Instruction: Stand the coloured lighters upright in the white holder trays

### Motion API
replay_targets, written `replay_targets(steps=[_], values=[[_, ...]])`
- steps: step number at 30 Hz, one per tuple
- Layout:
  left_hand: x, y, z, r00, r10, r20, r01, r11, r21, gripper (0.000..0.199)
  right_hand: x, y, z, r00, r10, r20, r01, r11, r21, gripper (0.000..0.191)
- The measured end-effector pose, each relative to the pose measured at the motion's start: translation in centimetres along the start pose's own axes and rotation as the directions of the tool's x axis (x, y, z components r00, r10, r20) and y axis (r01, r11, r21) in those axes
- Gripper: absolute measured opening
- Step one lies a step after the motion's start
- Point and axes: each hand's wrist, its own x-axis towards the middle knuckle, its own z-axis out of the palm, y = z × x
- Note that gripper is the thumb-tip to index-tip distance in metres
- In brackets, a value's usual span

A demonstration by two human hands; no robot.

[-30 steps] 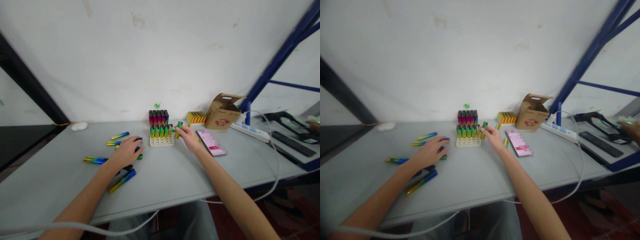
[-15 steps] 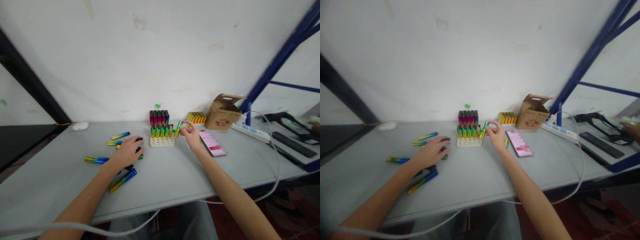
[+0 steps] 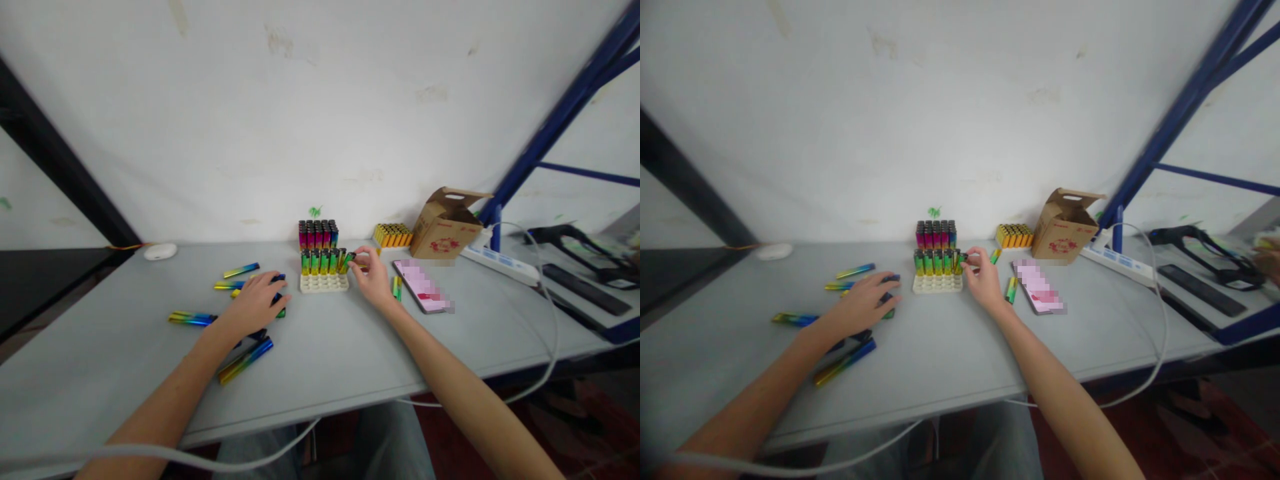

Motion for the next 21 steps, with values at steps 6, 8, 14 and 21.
replay_targets(steps=[6, 8, 14, 21], values=[[-0.04, -0.01, 0.00, 1.000, -0.003, -0.016, 0.003, 1.000, -0.027, 0.042, 0.20, 0.07, -0.15, 1.000, 0.013, 0.005, -0.014, 0.999, 0.049, 0.025], [-0.02, 0.01, -0.06, 1.000, -0.005, -0.010, 0.004, 1.000, -0.019, 0.042, 0.26, 0.20, -0.13, 1.000, 0.010, 0.009, -0.011, 0.999, 0.053, 0.024], [0.02, -0.02, -0.07, 1.000, 0.005, 0.007, -0.005, 1.000, -0.004, 0.043, 0.27, 0.69, 0.06, 1.000, -0.006, 0.007, 0.006, 1.000, 0.031, 0.023], [-0.07, -0.11, 0.11, 1.000, -0.004, -0.003, 0.004, 1.000, -0.006, 0.042, 0.27, 0.57, -0.31, 0.997, -0.074, 0.034, 0.076, 0.994, -0.077, 0.021]])
